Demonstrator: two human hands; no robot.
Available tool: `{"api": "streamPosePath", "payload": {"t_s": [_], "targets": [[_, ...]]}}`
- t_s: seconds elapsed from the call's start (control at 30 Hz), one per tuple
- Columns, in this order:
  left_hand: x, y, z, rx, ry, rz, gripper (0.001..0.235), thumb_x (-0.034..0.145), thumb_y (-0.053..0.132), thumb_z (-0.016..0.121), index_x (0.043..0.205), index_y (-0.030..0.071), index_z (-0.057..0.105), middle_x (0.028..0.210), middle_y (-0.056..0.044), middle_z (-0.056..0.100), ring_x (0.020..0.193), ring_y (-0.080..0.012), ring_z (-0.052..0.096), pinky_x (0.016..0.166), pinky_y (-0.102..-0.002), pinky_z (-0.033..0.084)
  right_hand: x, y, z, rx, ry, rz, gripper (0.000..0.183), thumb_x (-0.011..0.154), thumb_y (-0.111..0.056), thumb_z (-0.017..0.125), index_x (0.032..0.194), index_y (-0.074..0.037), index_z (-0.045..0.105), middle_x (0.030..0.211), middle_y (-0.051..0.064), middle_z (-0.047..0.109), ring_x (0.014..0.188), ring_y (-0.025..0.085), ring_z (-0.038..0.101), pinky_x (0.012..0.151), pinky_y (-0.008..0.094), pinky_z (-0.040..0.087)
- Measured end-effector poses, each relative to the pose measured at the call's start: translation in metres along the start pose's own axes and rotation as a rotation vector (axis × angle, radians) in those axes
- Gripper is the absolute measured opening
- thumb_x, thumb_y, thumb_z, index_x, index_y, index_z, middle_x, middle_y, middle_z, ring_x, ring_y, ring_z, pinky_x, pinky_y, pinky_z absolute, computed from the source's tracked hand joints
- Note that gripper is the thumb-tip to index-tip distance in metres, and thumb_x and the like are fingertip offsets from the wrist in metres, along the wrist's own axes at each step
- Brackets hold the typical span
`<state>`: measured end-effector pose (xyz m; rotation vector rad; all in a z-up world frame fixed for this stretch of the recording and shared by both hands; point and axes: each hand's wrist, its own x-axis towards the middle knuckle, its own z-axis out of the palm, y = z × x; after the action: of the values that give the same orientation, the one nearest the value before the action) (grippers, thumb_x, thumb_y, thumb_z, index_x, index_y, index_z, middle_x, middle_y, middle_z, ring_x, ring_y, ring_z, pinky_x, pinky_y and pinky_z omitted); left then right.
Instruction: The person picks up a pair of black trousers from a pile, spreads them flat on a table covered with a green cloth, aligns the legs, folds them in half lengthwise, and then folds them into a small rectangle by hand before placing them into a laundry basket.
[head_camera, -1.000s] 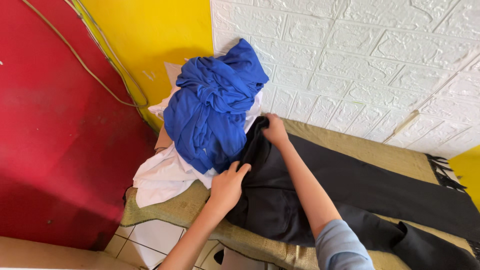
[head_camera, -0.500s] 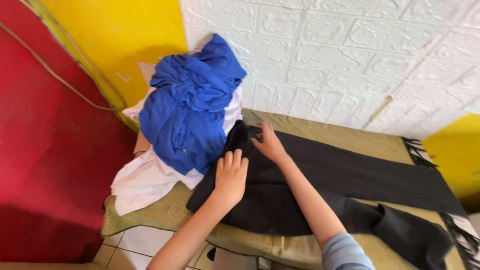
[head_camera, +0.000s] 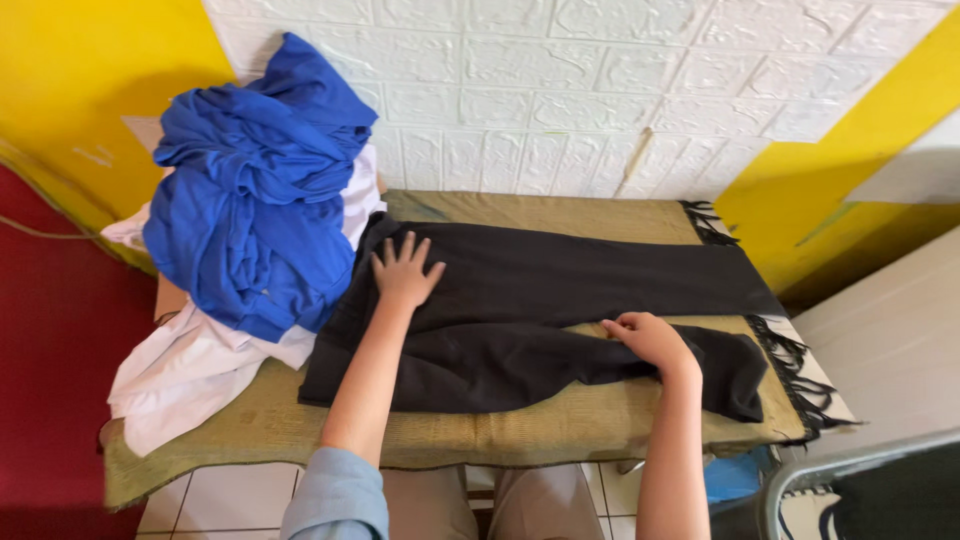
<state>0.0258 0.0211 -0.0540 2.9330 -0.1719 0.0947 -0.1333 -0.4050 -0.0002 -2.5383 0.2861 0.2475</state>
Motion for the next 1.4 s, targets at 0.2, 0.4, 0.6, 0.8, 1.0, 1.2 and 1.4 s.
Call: {"api": "streamPosePath", "payload": {"t_s": [0.2,0.4,0.6,0.8,1.0,1.2,1.4], "targets": [[-0.031,0.069,-0.035,0.247,0.242,0.160,0.061,0.083,0.048,0.073,0.129,0.010,0.063,0.149,-0.016,0.050,0.139,-0.0393,0.043,0.100,-0.057,0.043,0.025,0.061,0.013,-0.049,0.079,0.021,0.041,0.092,-0.043,0.070,0.111,-0.007,0.075,0.104,0.018,0.076,0.102,0.034,0.072,0.091,0.041,0.055],[-0.090,0.149,-0.063,-0.139,-0.166,0.589,0.050,0.078,0.043,0.082,0.115,0.013,0.065,0.117,-0.006,0.063,0.112,-0.0291,0.060,0.089,-0.046,0.052,0.061,0.096,-0.011,-0.234,0.474,0.267,0.033,0.086,-0.018,0.068,0.118,-0.022,0.072,0.127,0.015,0.063,0.108,0.038,0.067,0.086,0.051,0.055],[-0.071,0.168,-0.028,0.045,-0.285,0.447,0.050,0.076,0.020,0.082,0.120,0.012,0.061,0.125,-0.005,0.059,0.111,-0.0293,0.061,0.087,-0.044,0.057,0.045,0.095,-0.021,-0.105,0.582,0.490,0.038,0.087,-0.037,0.078,0.120,-0.022,0.069,0.127,0.014,0.065,0.112,0.035,0.067,0.090,0.048,0.055],[-0.081,0.189,-0.029,0.035,0.019,0.588,0.050,0.076,0.029,0.084,0.118,0.011,0.064,0.120,-0.008,0.061,0.110,-0.0290,0.061,0.085,-0.046,0.052,0.054,0.108,-0.003,-0.026,0.809,0.373,0.035,0.103,-0.044,0.068,0.128,-0.020,0.066,0.129,0.009,0.072,0.117,0.035,0.068,0.092,0.049,0.055],[-0.119,0.185,-0.036,-0.155,0.001,0.956,0.028,0.086,0.030,0.075,0.103,0.008,0.071,0.111,-0.007,0.064,0.106,-0.0265,0.059,0.084,-0.041,0.049,0.046,0.107,-0.002,-0.116,0.767,0.293,0.055,0.088,-0.038,0.075,0.132,-0.010,0.057,0.128,0.014,0.067,0.118,0.036,0.064,0.089,0.048,0.055],[-0.167,0.139,-0.059,-0.204,-0.168,0.763,0.031,0.100,0.034,0.063,0.089,0.006,0.068,0.087,-0.010,0.071,0.085,-0.0287,0.067,0.079,-0.045,0.054,-0.002,0.075,-0.006,-0.222,0.379,0.447,0.052,0.091,-0.061,0.067,0.115,-0.015,0.072,0.123,0.010,0.076,0.121,0.033,0.066,0.097,0.048,0.053],[-0.162,0.129,-0.060,-0.312,-0.133,0.405,0.025,0.109,0.025,0.057,0.097,0.004,0.063,0.090,-0.015,0.067,0.077,-0.0307,0.069,0.072,-0.042,0.058,-0.049,0.056,-0.035,-0.219,0.194,0.551,0.064,0.090,-0.071,0.058,0.124,-0.020,0.076,0.125,0.009,0.075,0.120,0.031,0.069,0.097,0.046,0.054]]}}
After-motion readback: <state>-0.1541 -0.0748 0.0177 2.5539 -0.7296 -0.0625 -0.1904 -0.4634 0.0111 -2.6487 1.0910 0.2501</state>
